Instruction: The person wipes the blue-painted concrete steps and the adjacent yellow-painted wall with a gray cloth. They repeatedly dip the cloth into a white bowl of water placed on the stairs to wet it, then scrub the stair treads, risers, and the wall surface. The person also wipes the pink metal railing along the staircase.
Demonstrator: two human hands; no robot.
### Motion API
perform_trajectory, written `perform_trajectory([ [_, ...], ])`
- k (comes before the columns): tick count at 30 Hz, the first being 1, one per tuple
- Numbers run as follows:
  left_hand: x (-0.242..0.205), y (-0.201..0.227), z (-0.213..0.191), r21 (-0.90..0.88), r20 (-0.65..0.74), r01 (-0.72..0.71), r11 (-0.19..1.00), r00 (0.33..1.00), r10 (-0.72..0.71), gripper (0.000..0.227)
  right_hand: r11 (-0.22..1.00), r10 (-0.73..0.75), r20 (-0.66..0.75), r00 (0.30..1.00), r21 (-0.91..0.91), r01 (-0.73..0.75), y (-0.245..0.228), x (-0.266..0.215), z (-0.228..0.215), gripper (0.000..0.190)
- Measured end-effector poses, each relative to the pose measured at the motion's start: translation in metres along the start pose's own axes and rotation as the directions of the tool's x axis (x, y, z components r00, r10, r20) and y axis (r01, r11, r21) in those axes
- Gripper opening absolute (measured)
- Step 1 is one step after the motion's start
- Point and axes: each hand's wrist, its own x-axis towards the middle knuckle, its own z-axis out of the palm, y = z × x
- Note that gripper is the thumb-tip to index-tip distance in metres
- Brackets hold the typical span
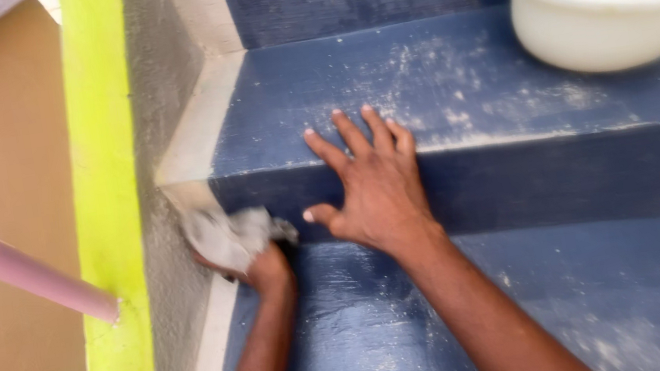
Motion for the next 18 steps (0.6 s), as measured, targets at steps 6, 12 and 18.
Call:
perform_trajectory([
  [6, 0.061, -0.008, 0.008, -0.204, 0.139, 0.666, 0.718, 0.745, -0.652, 0.062, 1.0, -0.023, -0.011, 1.0, -0.007, 0.023, 0.002, 0.001, -0.001, 0.105],
  [12, 0.066, 0.002, 0.008, -0.126, 0.15, 0.23, 0.965, 0.966, -0.211, 0.06, 1.0, -0.016, -0.022, 1.0, 0.019, 0.016, 0.0, 0.002, 0.005, 0.105],
  [18, -0.003, -0.029, -0.004, -0.068, 0.135, 0.612, 0.788, 0.788, -0.601, 0.058, 1.0, -0.019, -0.023, 1.0, 0.005, 0.02, -0.001, 0.0, 0.002, 0.105],
])
